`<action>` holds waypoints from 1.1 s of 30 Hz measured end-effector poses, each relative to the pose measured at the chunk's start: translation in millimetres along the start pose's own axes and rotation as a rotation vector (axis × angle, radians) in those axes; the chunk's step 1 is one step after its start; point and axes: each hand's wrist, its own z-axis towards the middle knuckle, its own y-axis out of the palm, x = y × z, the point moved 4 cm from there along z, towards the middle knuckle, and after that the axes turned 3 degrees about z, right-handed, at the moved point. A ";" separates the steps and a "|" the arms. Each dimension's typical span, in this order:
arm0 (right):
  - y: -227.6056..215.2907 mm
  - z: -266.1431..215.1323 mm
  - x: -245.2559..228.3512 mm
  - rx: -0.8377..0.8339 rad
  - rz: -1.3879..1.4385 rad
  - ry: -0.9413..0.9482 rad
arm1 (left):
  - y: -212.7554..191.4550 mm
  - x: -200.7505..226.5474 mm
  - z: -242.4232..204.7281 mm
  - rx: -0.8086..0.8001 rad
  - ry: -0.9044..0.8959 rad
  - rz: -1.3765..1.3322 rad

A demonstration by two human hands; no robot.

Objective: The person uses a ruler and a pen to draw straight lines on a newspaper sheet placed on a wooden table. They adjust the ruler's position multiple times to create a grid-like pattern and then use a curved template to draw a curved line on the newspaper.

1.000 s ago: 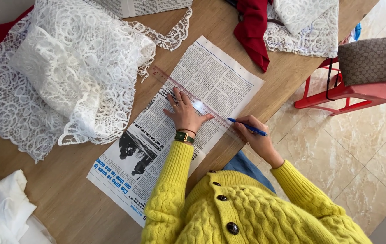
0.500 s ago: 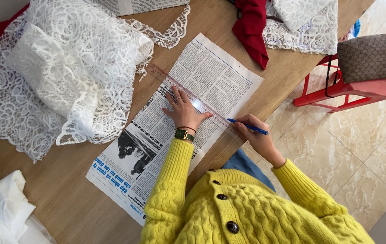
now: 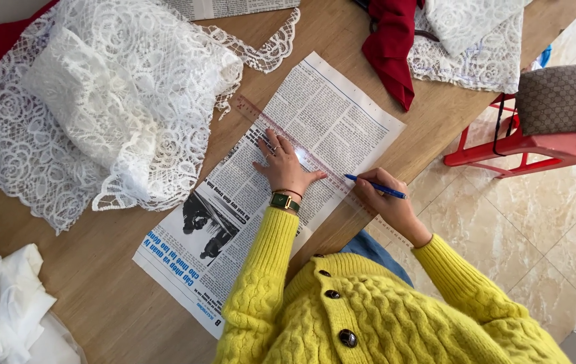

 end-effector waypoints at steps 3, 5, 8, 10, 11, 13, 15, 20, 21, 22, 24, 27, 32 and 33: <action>0.1 0.8 10.1 0.001 -0.011 0.004 | -0.6 0.0 0.2 0.007 0.004 -0.014; -0.3 0.1 13.8 0.004 -0.004 0.009 | -0.4 0.0 -0.1 0.007 0.005 -0.024; -0.7 -0.1 13.1 0.003 0.008 0.008 | 0.0 -0.1 0.0 0.005 0.006 -0.020; -1.4 -0.7 11.5 0.004 0.015 0.002 | -1.0 -0.4 -0.5 0.007 0.003 -0.018; -1.7 -2.6 11.3 0.005 0.016 0.004 | -3.2 0.4 -1.3 0.006 0.005 -0.017; -1.1 -5.3 10.2 -0.009 0.023 0.000 | -7.0 0.9 -2.6 -0.012 0.002 -0.014; -2.2 -7.3 10.5 -0.031 -0.015 -0.001 | -1.8 1.6 -2.2 -0.010 0.000 -0.001; 28.9 38.3 -11.6 -0.123 -0.133 -0.105 | 8.5 1.7 3.4 0.005 -0.013 0.062; 43.9 55.1 -19.1 -0.151 -0.128 -0.183 | 13.0 1.8 5.0 0.028 -0.015 0.065; 58.9 72.5 -26.7 -0.179 -0.122 -0.264 | 17.0 2.0 7.5 0.054 -0.018 0.067; 95.7 118.6 -39.7 -0.207 -0.101 -0.340 | 3.2 2.8 1.6 0.017 -0.019 0.069; 140.4 174.7 -47.1 -0.246 -0.102 -0.414 | -8.2 3.7 -2.6 -0.027 -0.019 0.076; 139.0 176.6 -55.9 -0.274 -0.163 -0.393 | -10.6 4.7 -2.9 -0.051 -0.024 0.082; 126.2 163.5 -59.6 -0.307 -0.196 -0.349 | -8.6 4.5 -2.1 -0.044 -0.024 0.080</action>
